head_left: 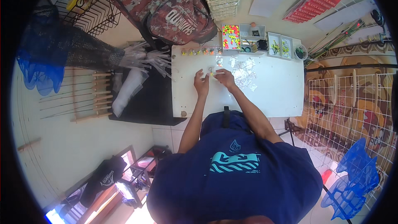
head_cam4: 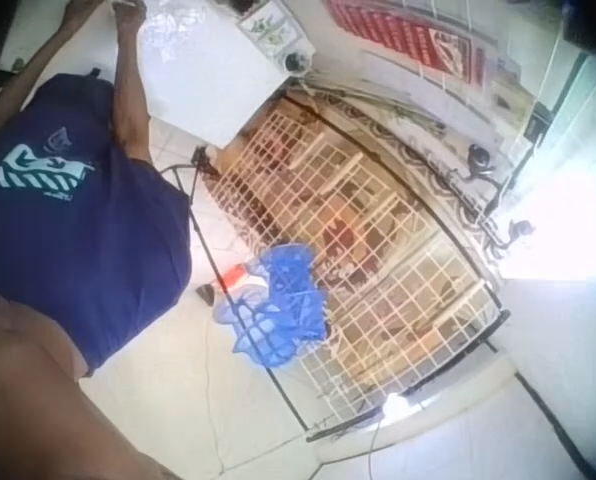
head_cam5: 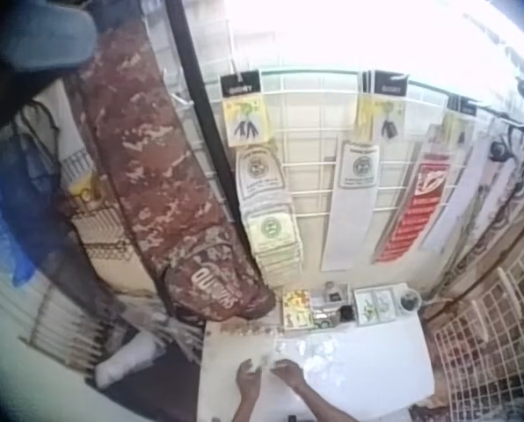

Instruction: Assembling small fishing tackle components such as beads and sinkers onto a line.

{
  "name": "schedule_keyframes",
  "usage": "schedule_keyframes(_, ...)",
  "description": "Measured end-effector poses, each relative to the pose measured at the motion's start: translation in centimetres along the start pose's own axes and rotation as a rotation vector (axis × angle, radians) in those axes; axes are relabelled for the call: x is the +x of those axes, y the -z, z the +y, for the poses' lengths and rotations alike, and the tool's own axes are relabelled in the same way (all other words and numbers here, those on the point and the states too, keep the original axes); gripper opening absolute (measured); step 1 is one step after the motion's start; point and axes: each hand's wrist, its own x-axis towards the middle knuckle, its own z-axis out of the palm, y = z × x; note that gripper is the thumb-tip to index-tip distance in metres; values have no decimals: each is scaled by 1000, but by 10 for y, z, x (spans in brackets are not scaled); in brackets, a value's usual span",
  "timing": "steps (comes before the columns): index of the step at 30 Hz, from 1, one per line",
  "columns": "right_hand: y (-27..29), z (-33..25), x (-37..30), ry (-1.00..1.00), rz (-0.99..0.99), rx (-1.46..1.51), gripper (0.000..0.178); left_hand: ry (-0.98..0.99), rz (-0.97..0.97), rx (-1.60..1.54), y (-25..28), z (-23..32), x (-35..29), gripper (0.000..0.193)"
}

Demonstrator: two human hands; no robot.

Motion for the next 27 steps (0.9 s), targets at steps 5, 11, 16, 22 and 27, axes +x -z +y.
schedule_keyframes(5,10,27,6,-44,29,61,15,-265,-137,419,6,-11,-3,35)
schedule_keyframes(11,15,26,3,-81,-11,48,12,-675,-304,828,5,-21,-12,45)
schedule_keyframes(16,18,28,2,-43,-47,24,12,-641,-306,870,-3,-14,-8,51)
schedule_keyframes(22,20,26,-1,-39,-61,-18,12,-589,-381,920,-6,-11,5,54)
schedule_keyframes(27,21,32,-2,2,-70,7,13,-578,-394,936,-8,-7,9,54)
